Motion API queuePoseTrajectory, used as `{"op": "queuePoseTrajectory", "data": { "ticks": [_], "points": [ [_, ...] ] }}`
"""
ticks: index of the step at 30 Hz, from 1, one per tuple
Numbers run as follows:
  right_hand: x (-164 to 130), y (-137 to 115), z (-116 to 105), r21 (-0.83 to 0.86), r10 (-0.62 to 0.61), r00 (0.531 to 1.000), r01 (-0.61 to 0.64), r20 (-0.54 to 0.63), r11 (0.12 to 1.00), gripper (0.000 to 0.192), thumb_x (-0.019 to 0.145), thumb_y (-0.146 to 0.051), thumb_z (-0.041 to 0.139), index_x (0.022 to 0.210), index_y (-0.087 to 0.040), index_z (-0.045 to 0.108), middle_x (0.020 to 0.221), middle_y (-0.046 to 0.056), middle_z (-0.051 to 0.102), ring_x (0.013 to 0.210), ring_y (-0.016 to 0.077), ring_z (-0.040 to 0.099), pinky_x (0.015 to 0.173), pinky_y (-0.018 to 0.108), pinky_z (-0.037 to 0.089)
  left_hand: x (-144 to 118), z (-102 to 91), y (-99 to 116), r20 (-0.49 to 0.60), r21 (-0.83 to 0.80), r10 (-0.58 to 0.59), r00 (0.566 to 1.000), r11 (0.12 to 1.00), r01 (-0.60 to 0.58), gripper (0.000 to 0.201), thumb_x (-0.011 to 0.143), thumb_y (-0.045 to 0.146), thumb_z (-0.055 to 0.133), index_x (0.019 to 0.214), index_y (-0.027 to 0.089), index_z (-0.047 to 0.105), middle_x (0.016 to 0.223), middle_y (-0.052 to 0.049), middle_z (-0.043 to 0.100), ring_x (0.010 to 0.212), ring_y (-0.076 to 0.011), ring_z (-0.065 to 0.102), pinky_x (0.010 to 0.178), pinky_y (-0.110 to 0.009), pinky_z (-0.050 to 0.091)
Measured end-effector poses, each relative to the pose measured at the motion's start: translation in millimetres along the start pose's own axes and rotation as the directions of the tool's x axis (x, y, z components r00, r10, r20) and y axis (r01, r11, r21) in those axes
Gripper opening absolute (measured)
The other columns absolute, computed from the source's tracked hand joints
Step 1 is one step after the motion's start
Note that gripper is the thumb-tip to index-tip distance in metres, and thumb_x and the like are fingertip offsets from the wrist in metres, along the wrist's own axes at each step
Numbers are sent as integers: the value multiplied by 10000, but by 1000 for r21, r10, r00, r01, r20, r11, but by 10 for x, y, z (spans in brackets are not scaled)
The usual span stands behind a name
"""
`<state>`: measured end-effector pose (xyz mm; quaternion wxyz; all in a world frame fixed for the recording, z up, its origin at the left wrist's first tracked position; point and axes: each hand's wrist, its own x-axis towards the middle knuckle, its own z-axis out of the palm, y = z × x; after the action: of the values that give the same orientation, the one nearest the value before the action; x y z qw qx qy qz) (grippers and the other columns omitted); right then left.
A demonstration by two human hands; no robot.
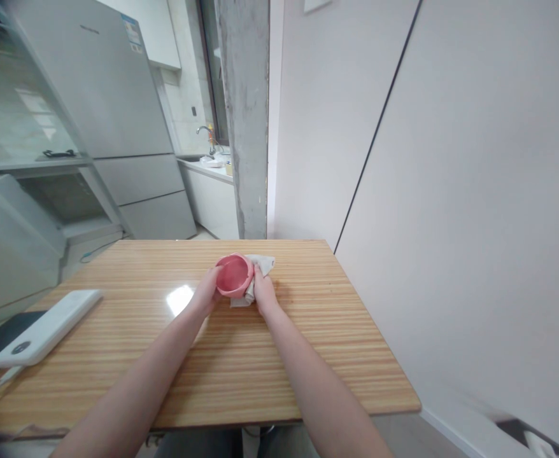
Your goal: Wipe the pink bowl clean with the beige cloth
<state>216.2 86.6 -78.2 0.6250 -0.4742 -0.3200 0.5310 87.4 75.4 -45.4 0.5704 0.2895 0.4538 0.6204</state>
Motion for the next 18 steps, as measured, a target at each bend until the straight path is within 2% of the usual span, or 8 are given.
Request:
{"op": "queuePoseTrajectory", "data": {
  "ticks": [4,7,11,14,18],
  "points": [
    [-47,4,57,52,17,997,-21,79,998,404,777,-543,634,945,-183,712,1082,89,737,1067,214,663,959,333,484,-9,12,45,-29,-73,3,1000,997,-5,364,778,388,666,1074,184,605,1005,-53,680,853,-163,637,733,-268,489],
    [-54,62,76,53,28,989,-35,143,998,427,775,-552,628,966,-180,711,1089,88,734,1071,216,661,957,337,486,-34,35,93,-41,-93,12,999,996,-16,366,815,393,615,1130,209,590,1097,-53,664,907,-168,635,698,-257,494],
    [-7,79,23,-1,6,996,-6,88,1000,457,785,-577,606,968,-172,712,1096,99,731,1098,222,650,957,328,484,-55,44,105,-1,-35,-43,999,998,43,378,767,348,660,1101,190,582,1034,-49,662,803,-151,630,600,-231,468],
    [34,44,-12,18,13,999,-14,44,1000,436,805,-548,603,1009,-176,701,1159,90,710,1141,214,630,984,323,469,-63,52,80,23,-35,-65,998,997,66,400,725,352,706,1059,170,581,965,-47,663,760,-145,625,613,-238,473],
    [34,28,26,59,24,996,-29,87,998,362,834,-495,600,1009,-194,698,1181,71,703,1154,196,625,995,303,466,-62,81,72,-53,-64,44,998,997,-48,338,730,351,705,992,165,600,982,-49,663,847,-148,619,735,-260,482]
  ]
}}
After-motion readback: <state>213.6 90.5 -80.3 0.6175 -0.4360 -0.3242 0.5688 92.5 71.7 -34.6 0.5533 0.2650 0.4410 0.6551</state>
